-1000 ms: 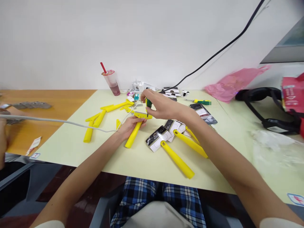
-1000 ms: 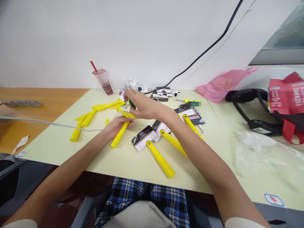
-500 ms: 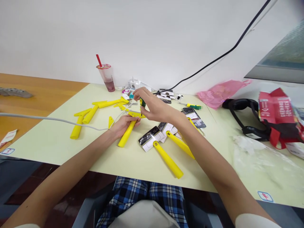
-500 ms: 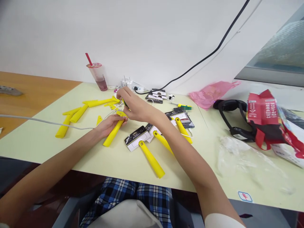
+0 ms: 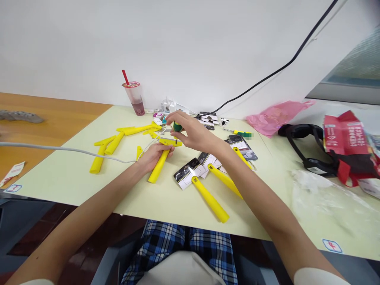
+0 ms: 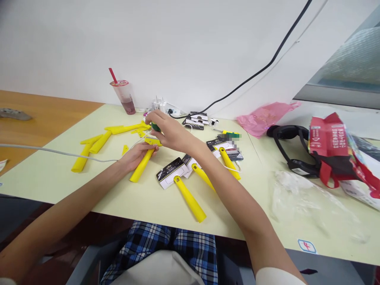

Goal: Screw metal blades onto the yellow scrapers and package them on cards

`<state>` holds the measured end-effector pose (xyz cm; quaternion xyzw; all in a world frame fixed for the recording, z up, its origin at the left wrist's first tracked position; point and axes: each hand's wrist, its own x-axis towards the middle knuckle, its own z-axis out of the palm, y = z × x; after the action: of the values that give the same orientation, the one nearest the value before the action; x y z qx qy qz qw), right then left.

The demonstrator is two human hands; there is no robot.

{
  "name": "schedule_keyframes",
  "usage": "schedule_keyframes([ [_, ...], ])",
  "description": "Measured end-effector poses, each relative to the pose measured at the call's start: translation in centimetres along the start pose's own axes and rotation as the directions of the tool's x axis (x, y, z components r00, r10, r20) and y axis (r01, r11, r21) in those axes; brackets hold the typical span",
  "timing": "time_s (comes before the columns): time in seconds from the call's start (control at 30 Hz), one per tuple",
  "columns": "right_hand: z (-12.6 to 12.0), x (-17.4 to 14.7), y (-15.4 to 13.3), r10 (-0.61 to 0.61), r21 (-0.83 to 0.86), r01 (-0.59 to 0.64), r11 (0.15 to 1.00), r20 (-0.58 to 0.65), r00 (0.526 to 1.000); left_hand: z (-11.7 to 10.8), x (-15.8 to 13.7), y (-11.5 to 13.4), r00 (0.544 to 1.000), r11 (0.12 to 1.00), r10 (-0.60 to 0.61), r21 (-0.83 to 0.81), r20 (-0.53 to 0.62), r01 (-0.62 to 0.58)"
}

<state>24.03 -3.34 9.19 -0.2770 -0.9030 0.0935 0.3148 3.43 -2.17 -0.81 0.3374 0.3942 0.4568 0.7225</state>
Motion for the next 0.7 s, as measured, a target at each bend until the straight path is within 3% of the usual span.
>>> schedule_keyframes([
  [0.17,0.2,-0.01,-0.06,0.07,-0.067,-0.068,0.995,0.013,0.997,0.17,-0.05,0.09,1.0,1.0,0.002,0.014,0.0,-0.002],
  [0.37,0.0,-0.07,0.21,0.004,-0.025,-0.003,1.0,0.007,1.0,-0.12,0.11,0.14,1.0,1.0,0.011,0.024,0.02,-0.012],
  [0.57,0.39,-0.26,0.19,0.02,-0.028,-0.02,0.999,-0.004,1.0,-0.3,0.13,0.0,1.0,0.999,0.002,0.049,0.02,-0.003],
  [0.7,0.42,-0.15,0.54,-0.077,0.041,0.078,0.996,-0.035,0.996,-0.44,0.21,-0.01,0.999,0.999,0.019,0.044,0.038,-0.02],
])
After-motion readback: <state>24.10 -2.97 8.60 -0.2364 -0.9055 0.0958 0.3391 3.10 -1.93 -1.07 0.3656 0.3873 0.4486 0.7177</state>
